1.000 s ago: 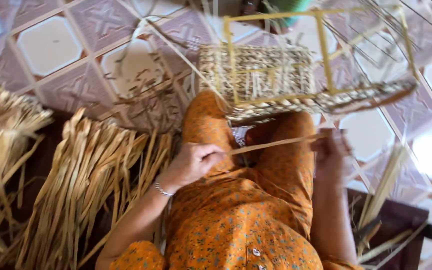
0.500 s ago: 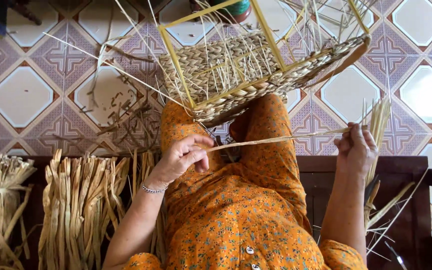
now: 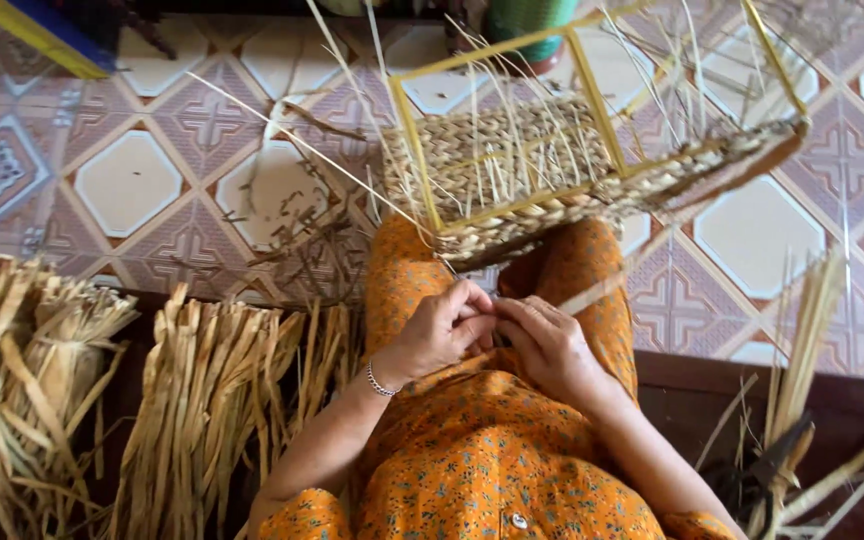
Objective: The person weaves dried plant fibers around a wooden frame by hand, threading and tucking individual strands to build the basket's structure. They select pieces from bundles and occasionally use shears to trim excess material as they work.
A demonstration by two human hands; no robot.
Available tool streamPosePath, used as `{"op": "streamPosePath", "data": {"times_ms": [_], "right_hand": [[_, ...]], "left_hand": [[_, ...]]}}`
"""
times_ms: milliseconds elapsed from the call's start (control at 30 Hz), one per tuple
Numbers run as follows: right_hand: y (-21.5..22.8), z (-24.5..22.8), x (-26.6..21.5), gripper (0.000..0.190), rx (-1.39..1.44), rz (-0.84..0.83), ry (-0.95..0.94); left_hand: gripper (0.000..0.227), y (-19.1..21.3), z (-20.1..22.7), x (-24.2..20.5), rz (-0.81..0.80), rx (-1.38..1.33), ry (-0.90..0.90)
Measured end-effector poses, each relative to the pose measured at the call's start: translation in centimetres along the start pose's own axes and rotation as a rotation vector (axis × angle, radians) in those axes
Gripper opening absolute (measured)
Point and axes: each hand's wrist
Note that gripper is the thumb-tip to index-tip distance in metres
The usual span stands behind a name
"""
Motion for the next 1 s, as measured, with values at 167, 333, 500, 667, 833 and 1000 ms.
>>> {"op": "streamPosePath", "data": {"times_ms": [167, 333, 500, 667, 833, 1000], "right_hand": [[-4.5, 3.8, 0.5, 0.015, 0.252, 0.025, -0.405], [-7.8, 5.7, 2.2, 0.014, 0.682, 0.142, -0.911], [-10.8, 7.3, 2.0, 0.018, 0.777, 0.290, -0.978], [-13.0, 7.7, 2.1, 0.018, 0.826, 0.388, -0.970], [-13.8, 6.9, 2.7, 0.019, 0.740, 0.417, -0.948], [-13.3, 6.7, 3.0, 0.018, 0.726, 0.366, -0.967]], "left_hand": [[0.013, 4.0, -3.0, 2.6, 0.293, 0.228, -0.288], [0.011, 5.2, -1.9, 5.8, 0.486, 0.389, -0.516], [0.010, 5.2, 1.2, 7.0, 0.492, 0.691, -0.683], [0.005, 5.8, 1.6, 7.6, 0.390, 0.693, -0.673], [0.004, 6.7, 0.2, 7.9, 0.324, 0.688, -0.643], [0.009, 7.9, -1.0, 9.0, 0.102, 0.427, -0.428]]}}
Point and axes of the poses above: each hand's wrist, its own x-axis towards the middle knuckle, its own y-axis out of the back of the hand, z = x × y, and after that the axes turned 14 degrees about z, right-handed
